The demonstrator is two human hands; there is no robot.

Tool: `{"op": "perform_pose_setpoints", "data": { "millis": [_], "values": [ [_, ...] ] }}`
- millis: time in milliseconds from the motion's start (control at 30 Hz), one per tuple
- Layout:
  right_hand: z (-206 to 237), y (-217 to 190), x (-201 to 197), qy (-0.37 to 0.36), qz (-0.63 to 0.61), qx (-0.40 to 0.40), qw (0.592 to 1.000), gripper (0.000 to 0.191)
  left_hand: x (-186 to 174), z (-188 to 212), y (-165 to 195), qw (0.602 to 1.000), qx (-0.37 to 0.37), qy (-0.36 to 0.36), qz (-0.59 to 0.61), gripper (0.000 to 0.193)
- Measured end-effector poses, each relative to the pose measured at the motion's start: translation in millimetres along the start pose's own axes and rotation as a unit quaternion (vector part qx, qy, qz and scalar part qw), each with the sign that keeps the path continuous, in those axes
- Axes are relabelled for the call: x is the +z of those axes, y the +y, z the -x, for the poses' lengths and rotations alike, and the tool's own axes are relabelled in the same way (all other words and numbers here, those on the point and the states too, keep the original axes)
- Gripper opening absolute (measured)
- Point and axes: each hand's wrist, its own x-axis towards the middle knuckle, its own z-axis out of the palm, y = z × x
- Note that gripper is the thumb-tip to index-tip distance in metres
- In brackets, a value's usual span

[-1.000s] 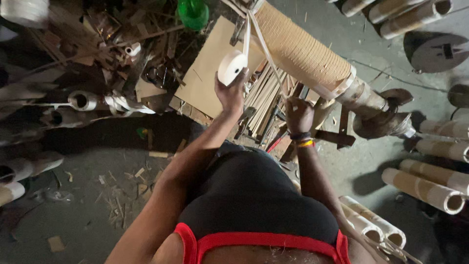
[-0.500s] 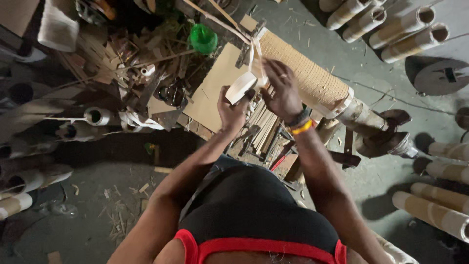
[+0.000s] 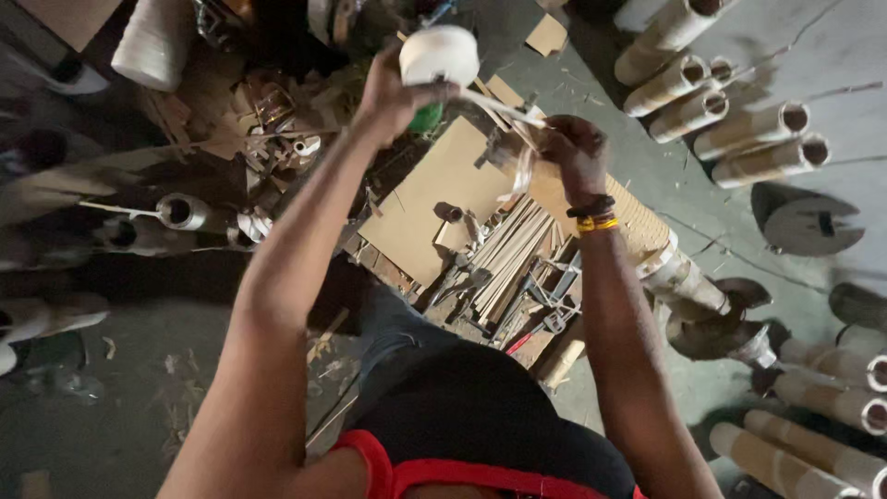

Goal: The person winds a strip of white tape from a roll onto a large cylindrical drum mounted on a machine, guiding the tape evenly around the rotating drum. They use a hammer to tap the drum area, then cut the tape with scissors and handle the finished wrapped drum.

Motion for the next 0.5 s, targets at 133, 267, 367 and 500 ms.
{"op": "perform_pose_setpoints", "data": {
  "millis": [133, 267, 367, 500],
  "values": [
    [-25, 2, 2, 0.047, 0.041, 0.076, 0.995, 0.013, -8, -68, 9, 0.993, 0.093, -0.059, 0.039, 0.07],
    [-37, 3, 7, 0.081, 0.106, 0.109, 0.985, 0.013, -7, -98, 14, 0.986, 0.149, -0.063, -0.048, 0.065],
    [-40, 5, 9, 0.071, 0.131, 0.065, 0.987, 0.012, -8, -106, 12, 0.986, 0.126, -0.085, -0.063, 0.054],
    [-38, 4, 15, 0.066, 0.153, 0.074, 0.983, 0.011, -5, -102, 6, 0.96, 0.148, -0.044, -0.233, 0.045]
  ]
}}
